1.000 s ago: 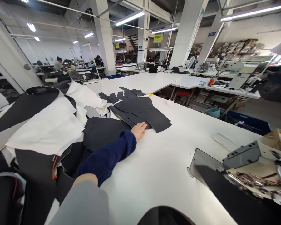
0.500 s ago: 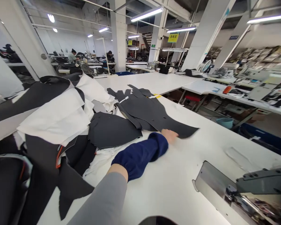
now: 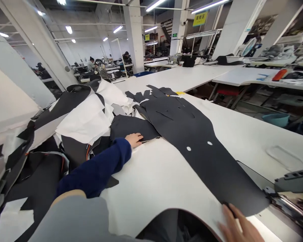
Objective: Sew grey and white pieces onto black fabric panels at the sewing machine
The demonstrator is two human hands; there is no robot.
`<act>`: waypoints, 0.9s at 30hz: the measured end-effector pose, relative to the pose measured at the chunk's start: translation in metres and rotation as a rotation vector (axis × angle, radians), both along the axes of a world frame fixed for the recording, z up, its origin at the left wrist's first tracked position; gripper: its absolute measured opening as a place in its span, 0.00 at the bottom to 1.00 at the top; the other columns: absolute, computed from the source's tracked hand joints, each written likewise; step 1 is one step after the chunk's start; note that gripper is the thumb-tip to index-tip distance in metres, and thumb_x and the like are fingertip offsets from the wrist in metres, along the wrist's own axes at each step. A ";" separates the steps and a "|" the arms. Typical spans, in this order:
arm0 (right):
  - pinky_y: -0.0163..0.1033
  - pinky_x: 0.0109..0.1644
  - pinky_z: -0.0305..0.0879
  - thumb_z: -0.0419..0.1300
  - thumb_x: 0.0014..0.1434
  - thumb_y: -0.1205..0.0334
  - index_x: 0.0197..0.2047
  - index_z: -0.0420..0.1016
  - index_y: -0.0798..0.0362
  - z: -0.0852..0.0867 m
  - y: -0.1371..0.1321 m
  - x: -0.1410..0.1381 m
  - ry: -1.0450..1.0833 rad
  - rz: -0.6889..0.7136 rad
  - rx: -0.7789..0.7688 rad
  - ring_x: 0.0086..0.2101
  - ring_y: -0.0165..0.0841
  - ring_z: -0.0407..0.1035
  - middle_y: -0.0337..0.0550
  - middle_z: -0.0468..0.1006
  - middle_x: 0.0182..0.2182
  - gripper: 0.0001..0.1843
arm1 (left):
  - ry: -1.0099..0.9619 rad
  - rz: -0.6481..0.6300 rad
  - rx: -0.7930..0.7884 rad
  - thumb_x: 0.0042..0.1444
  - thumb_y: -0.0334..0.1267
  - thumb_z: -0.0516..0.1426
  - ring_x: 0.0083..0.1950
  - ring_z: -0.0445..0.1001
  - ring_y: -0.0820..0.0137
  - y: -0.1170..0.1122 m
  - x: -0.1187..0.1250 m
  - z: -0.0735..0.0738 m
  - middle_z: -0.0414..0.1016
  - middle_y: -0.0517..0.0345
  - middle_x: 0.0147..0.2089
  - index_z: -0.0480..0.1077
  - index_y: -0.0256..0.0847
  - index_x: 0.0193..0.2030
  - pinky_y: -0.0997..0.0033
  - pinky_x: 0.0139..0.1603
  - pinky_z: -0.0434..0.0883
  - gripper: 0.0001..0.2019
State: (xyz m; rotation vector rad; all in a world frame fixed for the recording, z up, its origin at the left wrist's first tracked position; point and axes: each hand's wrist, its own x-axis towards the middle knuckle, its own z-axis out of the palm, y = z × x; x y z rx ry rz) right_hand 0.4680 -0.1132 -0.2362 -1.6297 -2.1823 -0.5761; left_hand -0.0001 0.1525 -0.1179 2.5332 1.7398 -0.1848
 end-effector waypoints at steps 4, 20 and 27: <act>0.55 0.51 0.66 0.45 0.63 0.48 0.54 0.66 0.66 0.009 0.022 0.021 -0.030 -0.111 0.079 0.53 0.54 0.63 0.67 0.67 0.52 0.29 | 0.052 -0.037 -0.070 0.59 0.39 0.49 0.56 0.70 0.62 0.010 -0.014 0.003 0.71 0.58 0.56 0.68 0.49 0.56 0.66 0.55 0.66 0.19; 0.48 0.55 0.65 0.51 0.55 0.77 0.51 0.70 0.63 0.005 -0.071 -0.096 -0.034 -0.357 -0.040 0.57 0.48 0.61 0.63 0.67 0.56 0.21 | 0.163 -0.168 -0.088 0.48 0.39 0.48 0.56 0.70 0.61 0.032 0.009 0.013 0.71 0.54 0.57 0.71 0.39 0.54 0.68 0.55 0.65 0.26; 0.53 0.60 0.58 0.53 0.54 0.78 0.60 0.64 0.52 0.009 -0.085 -0.100 0.170 -0.411 -0.092 0.63 0.51 0.48 0.58 0.58 0.63 0.31 | -0.156 -0.395 0.576 0.50 0.47 0.42 0.38 0.72 0.69 -0.026 0.100 0.115 0.75 0.69 0.33 0.72 0.47 0.31 0.72 0.41 0.66 0.19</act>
